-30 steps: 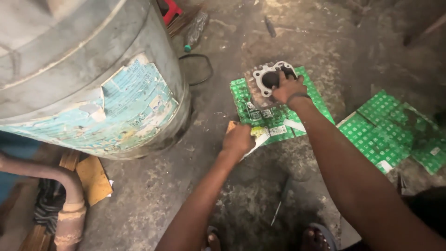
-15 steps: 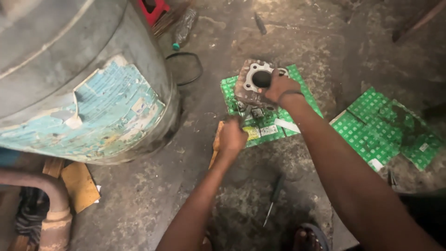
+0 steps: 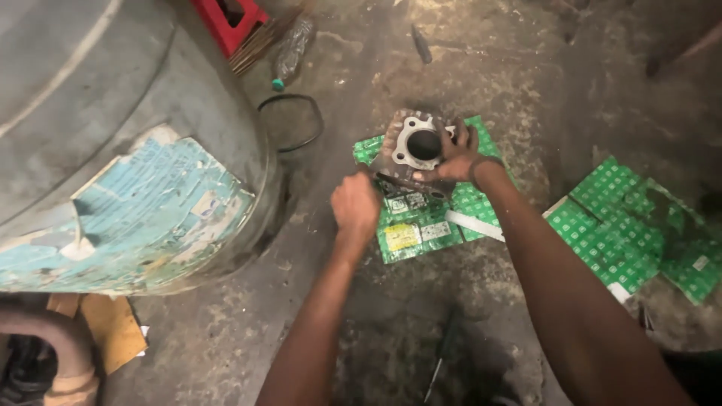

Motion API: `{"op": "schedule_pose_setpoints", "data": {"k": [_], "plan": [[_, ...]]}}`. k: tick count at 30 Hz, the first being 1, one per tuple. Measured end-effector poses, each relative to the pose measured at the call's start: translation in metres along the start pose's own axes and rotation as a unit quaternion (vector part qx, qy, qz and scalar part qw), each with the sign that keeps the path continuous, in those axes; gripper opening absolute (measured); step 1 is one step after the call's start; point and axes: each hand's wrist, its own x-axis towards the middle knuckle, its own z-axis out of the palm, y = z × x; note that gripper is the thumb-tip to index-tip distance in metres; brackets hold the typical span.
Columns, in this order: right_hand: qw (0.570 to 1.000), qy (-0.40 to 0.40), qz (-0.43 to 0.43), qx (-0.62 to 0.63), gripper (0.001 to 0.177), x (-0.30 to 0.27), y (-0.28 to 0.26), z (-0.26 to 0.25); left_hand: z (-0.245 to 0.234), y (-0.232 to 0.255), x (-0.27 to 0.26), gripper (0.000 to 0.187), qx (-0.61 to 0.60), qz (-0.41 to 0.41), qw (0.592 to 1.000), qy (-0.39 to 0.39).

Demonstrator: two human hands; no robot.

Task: Cleaning residue and carbon build-up from an engine cylinder block using a scraper and brushes.

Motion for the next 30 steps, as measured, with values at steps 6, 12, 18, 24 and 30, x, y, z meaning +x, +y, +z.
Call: {"op": "schedule_pose_setpoints", "data": {"k": [6, 12, 18, 24, 30], "plan": [[1.0, 0.0, 0.0, 0.015, 0.155, 0.0, 0.0, 0.002, -0.006, 0.053, -0.019, 0.014, -0.006, -0.001, 0.995, -0.097], [1.0, -0.001, 0.008, 0.013, 0.152, 0.004, -0.001, 0.002, -0.029, 0.032, -0.01, 0.012, -0.022, -0.054, 0.993, -0.1], [0.999, 0.016, 0.001, 0.033, 0.15, 0.004, 0.003, 0.007, -0.013, 0.044, -0.003, 0.012, 0.0, -0.012, 0.992, -0.127], [0.998, 0.039, 0.003, 0.039, 0.153, 0.009, 0.004, 0.01, -0.031, 0.043, -0.015, 0.016, -0.081, -0.001, 0.997, -0.013], [0.996, 0.04, 0.001, 0.085, 0.151, -0.001, 0.001, 0.009, -0.032, 0.038, 0.003, 0.014, 0.027, -0.024, 0.991, -0.126]]}}
